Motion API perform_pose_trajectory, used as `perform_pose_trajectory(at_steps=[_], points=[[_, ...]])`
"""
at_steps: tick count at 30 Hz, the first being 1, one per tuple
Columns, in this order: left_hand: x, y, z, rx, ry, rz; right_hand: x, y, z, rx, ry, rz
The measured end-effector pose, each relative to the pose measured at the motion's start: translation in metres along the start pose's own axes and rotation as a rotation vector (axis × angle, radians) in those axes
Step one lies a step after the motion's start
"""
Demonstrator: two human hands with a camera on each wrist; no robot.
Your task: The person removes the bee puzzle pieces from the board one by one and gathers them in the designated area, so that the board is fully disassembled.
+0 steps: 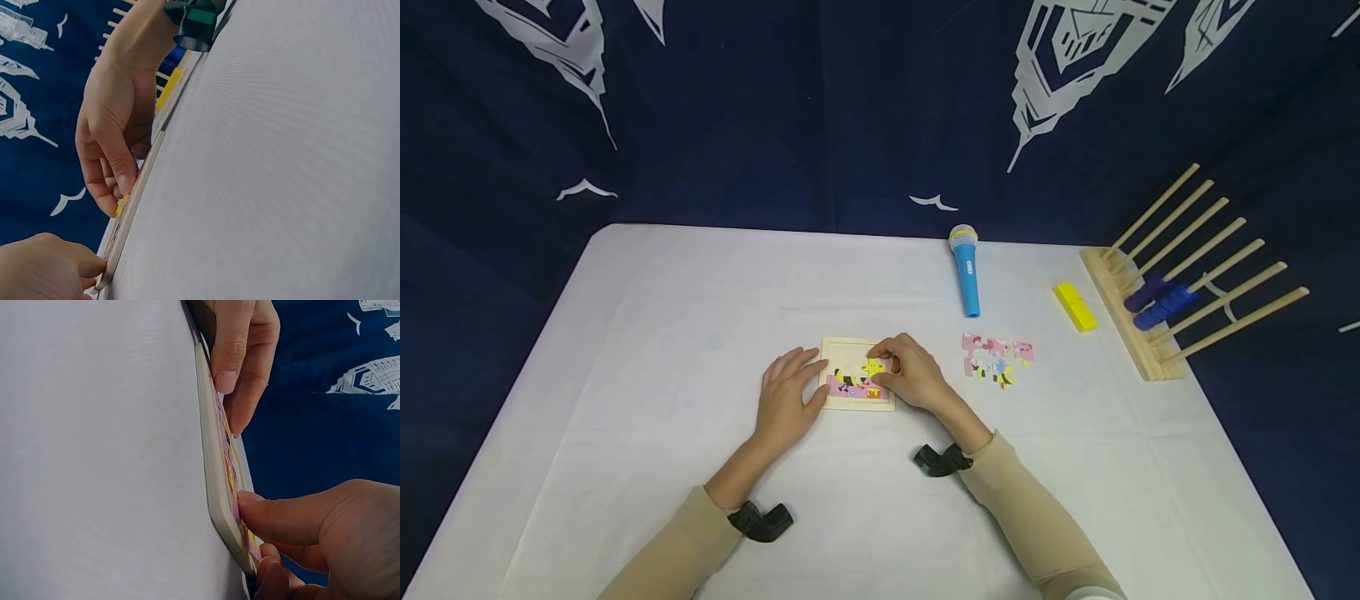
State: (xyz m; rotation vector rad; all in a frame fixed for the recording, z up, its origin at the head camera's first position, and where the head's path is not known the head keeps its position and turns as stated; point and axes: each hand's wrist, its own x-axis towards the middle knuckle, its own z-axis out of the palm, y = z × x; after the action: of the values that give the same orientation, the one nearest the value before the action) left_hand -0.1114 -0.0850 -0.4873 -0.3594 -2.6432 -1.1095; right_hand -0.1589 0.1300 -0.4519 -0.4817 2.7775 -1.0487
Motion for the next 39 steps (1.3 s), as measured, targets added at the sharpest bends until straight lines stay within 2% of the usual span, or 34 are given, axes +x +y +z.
perform_pose_trajectory(at_steps=[11, 17, 23, 27, 32, 37, 39], points=[[0.002, 0.002, 0.002, -0.009, -0.022, -0.003, 0.0, 0.006, -0.002, 0.056, 0.027, -0.038], [0.002, 0.002, 0.003, 0.0, -0.012, 0.016, -0.001, 0.008, -0.003, 0.156, 0.034, -0.035], [0.002, 0.003, 0.005, -0.006, -0.014, 0.013, -0.002, 0.008, -0.009, 0.258, 0.022, 0.012], [0.001, 0.002, 0.005, -0.003, -0.011, 0.019, -0.004, 0.009, -0.022, 0.322, 0.037, 0.046], [0.0, 0.002, 0.004, 0.004, -0.024, -0.001, -0.009, 0.015, -0.047, 0.398, 0.048, 0.091], [0.001, 0.001, 0.002, -0.001, -0.036, -0.015, -0.026, 0.034, -0.079, 0.451, 0.069, 0.15], [0.001, 0.001, 0.001, -0.005, -0.039, -0.018, -0.036, 0.045, -0.091, 0.437, 0.089, 0.172]])
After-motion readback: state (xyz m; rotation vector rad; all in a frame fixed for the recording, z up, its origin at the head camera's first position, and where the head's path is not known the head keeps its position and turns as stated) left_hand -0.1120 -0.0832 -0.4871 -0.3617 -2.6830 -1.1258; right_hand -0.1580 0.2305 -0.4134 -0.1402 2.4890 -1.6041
